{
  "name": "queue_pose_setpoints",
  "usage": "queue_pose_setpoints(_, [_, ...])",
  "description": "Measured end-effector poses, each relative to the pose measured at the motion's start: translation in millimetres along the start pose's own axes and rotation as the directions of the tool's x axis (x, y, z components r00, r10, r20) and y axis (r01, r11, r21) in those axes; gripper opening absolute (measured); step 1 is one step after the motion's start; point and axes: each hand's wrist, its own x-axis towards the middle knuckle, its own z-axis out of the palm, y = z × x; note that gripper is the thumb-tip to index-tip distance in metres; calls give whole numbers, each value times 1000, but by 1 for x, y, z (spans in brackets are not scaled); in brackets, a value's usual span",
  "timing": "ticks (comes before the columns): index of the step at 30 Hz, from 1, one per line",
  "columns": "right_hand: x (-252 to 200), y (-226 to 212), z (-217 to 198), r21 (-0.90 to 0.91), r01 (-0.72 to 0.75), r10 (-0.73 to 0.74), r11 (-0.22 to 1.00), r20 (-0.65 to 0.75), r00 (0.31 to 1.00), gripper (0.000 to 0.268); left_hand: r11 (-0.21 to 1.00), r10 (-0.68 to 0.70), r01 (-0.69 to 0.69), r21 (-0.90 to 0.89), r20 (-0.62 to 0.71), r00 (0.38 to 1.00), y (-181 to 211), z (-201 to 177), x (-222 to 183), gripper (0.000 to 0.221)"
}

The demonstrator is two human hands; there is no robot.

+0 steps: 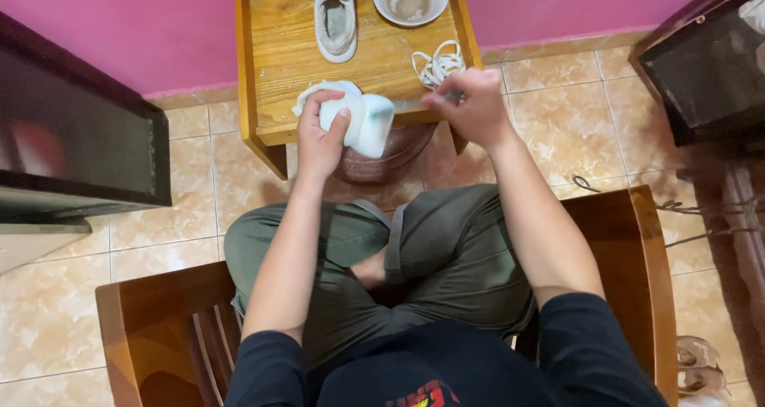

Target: Cleaning the sole of a white sneaker using a toothbrush and cleaning solution.

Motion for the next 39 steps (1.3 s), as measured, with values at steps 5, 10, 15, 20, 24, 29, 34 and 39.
queue_pose_setpoints(5, [2, -13, -17, -28, -125, 126, 992, 66, 990, 29, 999, -27, 26, 19, 49, 998, 2, -6, -7, 20])
queue_pose_setpoints(10, [-5, -20, -16, -6, -160, 159, 987, 191, 969, 33, 999, -45, 43, 24, 103, 994, 4, -9, -11, 19])
queue_pose_setpoints(15, [-7, -18, -12, -51, -179, 185, 982, 134, 974, 32, 998, -43, 38, 44, 125, 991, 12, -15, -8, 19])
queue_pose_setpoints(20, [-14, 5, 2, -128, -78, 89, 989, 81, 993, 31, 998, -37, 28, 62, 139, 990, 13, -15, -6, 20])
queue_pose_setpoints(24, [2, -42, -14, -33, -42, 45, 999, 101, 994, 30, 997, -43, 31, 75, 163, 986, 11, -17, 2, 20])
queue_pose_setpoints(29, [7, -38, -23, -131, -74, 84, 989, 72, 994, 32, 997, -60, 51, 65, 144, 988, 19, -12, 8, 20])
queue_pose_setpoints(34, [23, -55, -45, -166, -145, 172, 975, 160, 972, 29, 989, -81, 62, 133, 144, 986, 15, -8, 16, 18])
queue_pose_setpoints(39, [19, -64, -42, -112, 134, -136, 985, -13, 991, 40, 994, -76, 69, 81, 87, 993, 18, -4, 24, 23])
